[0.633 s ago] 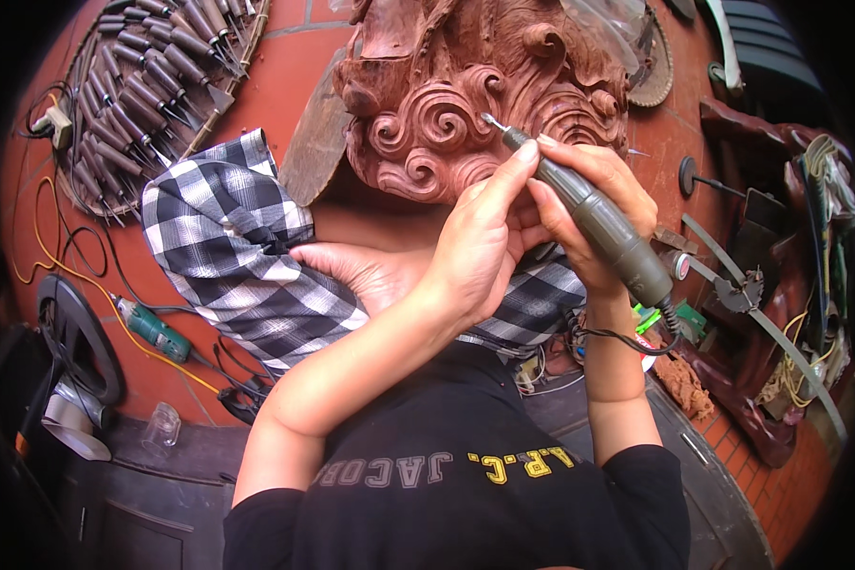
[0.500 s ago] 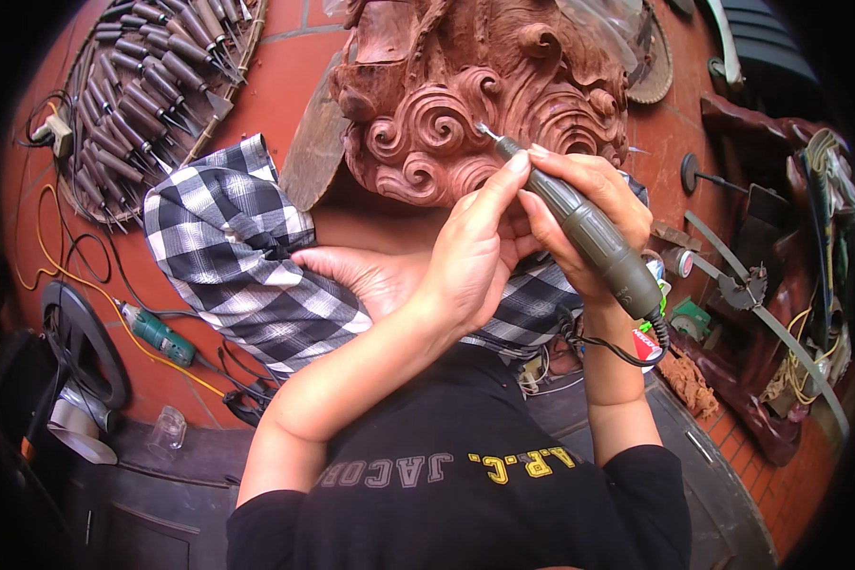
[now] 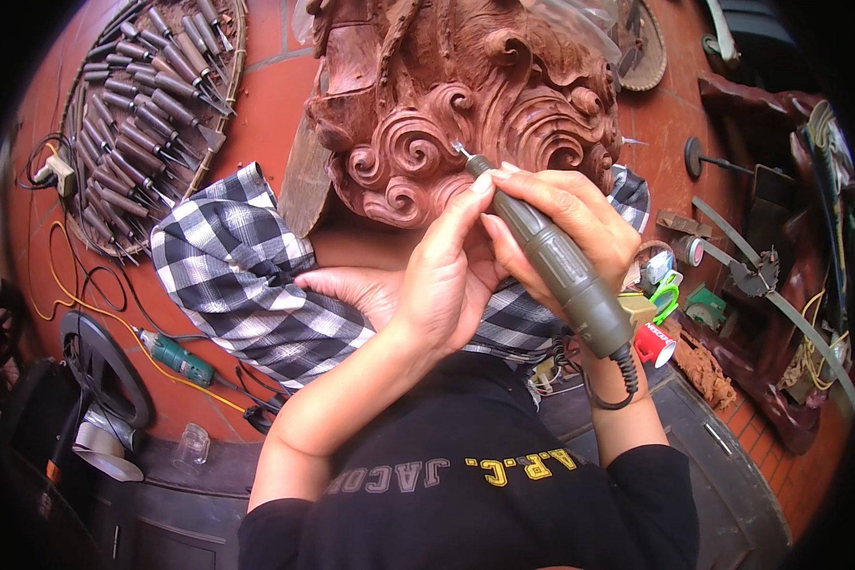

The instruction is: The person uses a rotary carving tool to refine intricate swirl patterns on a large wooden sculpture. They adjust their position and the cloth covering the workpiece, then continue carving details into the wood surface.

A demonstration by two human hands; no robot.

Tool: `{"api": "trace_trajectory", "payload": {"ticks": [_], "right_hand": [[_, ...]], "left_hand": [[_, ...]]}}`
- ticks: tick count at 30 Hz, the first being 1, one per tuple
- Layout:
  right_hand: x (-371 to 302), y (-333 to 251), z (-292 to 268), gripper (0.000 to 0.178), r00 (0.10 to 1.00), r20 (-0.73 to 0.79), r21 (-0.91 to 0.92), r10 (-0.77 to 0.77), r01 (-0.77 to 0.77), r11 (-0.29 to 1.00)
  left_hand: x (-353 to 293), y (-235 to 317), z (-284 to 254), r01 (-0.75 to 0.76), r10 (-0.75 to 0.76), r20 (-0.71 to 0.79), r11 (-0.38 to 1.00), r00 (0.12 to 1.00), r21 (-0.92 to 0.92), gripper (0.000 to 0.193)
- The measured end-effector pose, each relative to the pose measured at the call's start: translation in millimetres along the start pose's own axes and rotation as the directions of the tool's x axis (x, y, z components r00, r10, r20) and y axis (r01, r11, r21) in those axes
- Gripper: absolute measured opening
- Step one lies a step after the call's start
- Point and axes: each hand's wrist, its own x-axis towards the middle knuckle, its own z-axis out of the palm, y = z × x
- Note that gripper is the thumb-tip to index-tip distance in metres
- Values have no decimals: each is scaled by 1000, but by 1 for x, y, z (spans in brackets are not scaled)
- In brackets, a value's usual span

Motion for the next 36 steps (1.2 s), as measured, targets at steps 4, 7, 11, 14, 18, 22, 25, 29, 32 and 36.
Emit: {"api": "trace_trajectory", "payload": {"ticks": [4,7,11,14,18,22,25,29,32,36], "right_hand": [[-1,-9,3,34,999,-14,-38,49,-49,998],[-4,-11,11,35,997,-69,-47,38,-41,998],[-7,-12,13,36,992,-108,-7,67,-69,998],[-9,-14,11,36,991,-106,-8,86,-88,996],[-8,-14,10,36,990,-96,15,105,-104,994],[-1,-13,10,36,988,-85,28,127,-125,992],[9,-7,8,34,990,-69,67,123,-119,991],[22,0,-2,32,993,5,114,118,-118,986],[22,5,-8,30,987,12,182,158,-157,971],[18,4,-9,31,980,41,178,194,-198,964]], "left_hand": [[-1,3,4,18,-18,-58,1000,998,0,37],[-2,9,-5,53,-54,-38,998,998,-23,36],[-3,13,-5,81,-81,-23,997,996,-10,34],[-5,11,-3,76,-75,-56,997,996,17,34],[-7,15,-2,107,-107,-19,994,994,-5,32],[-2,15,2,69,-68,-68,997,995,16,35],[2,19,14,49,-47,-64,998,997,30,35],[5,20,24,-8,10,-33,997,999,76,32],[9,15,24,-17,14,33,995,999,98,32],[7,11,22,3,-6,37,998,999,66,33]]}}
